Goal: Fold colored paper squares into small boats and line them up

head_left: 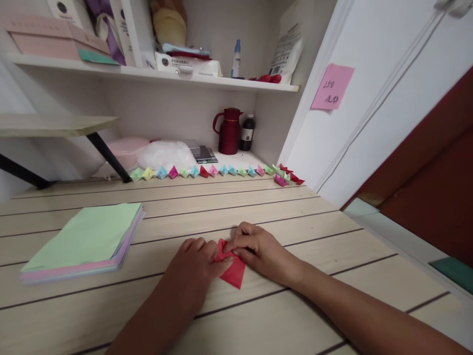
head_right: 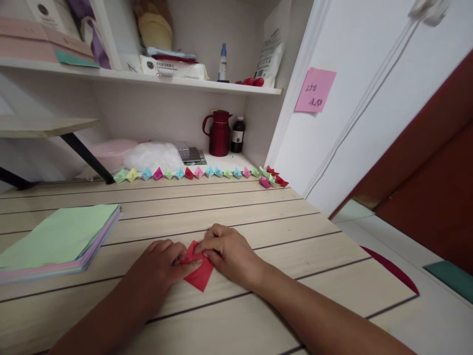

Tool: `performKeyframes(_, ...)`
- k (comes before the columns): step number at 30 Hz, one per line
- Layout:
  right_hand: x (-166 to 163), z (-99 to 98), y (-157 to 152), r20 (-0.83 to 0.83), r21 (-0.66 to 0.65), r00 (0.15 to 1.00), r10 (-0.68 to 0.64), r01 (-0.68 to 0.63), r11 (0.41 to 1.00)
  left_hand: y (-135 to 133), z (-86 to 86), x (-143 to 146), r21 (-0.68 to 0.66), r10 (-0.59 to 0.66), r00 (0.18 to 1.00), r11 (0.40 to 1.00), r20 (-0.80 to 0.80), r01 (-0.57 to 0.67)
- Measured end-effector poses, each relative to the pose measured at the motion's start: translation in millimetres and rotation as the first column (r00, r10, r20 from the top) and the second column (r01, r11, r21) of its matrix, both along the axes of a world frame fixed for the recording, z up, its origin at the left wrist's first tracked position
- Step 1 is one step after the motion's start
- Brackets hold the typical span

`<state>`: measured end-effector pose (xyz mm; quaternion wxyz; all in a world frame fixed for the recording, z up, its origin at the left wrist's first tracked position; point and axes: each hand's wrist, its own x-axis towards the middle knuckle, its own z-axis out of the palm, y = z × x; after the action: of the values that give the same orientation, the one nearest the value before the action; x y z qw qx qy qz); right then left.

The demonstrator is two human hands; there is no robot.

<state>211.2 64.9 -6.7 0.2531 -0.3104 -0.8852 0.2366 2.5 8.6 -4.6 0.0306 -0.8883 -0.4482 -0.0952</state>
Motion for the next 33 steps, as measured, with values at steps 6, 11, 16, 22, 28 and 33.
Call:
performKeyframes(6,-4.7,-0.3,-0.6,0.114,0.044,0.982,-0.147,0.143,0.989,-1.1,-0.1,-1.8,-0.032,0.014,0.999,0.999,0.046,-0.013)
performKeyframes(11,-2.3,1.7,5.8,-0.013,-0.122,0.992,-0.124,0.122,0.985,0.1,-5.0,-4.1,-0.017,-0.003,0.998,1.000,0.067,0.004)
performKeyframes(16,-3.4,7.4,18.8,-0.097,-0.357,0.986,-0.137,0.094,0.929,1.4,-7.2,-5.2,-0.027,-0.004,0.997,1.000,0.081,0.007)
performKeyframes(22,-20.9,24.6,24.3,0.064,-0.258,0.997,0.032,-0.014,0.966,0.5,-5.8,-7.5,-0.060,-0.020,0.993,0.998,0.113,0.026)
performKeyframes(28,-40.1,19.2,19.9,0.165,-0.098,0.984,-0.071,0.088,0.991,1.9,-11.3,-10.5,-0.072,-0.018,0.987,0.997,0.159,0.030)
performKeyframes(33,-45.2,8.5,21.1,0.070,-0.079,0.972,-0.226,0.231,0.970,3.3,-12.4,-10.2,-0.084,-0.026,0.982,0.996,0.189,0.042)
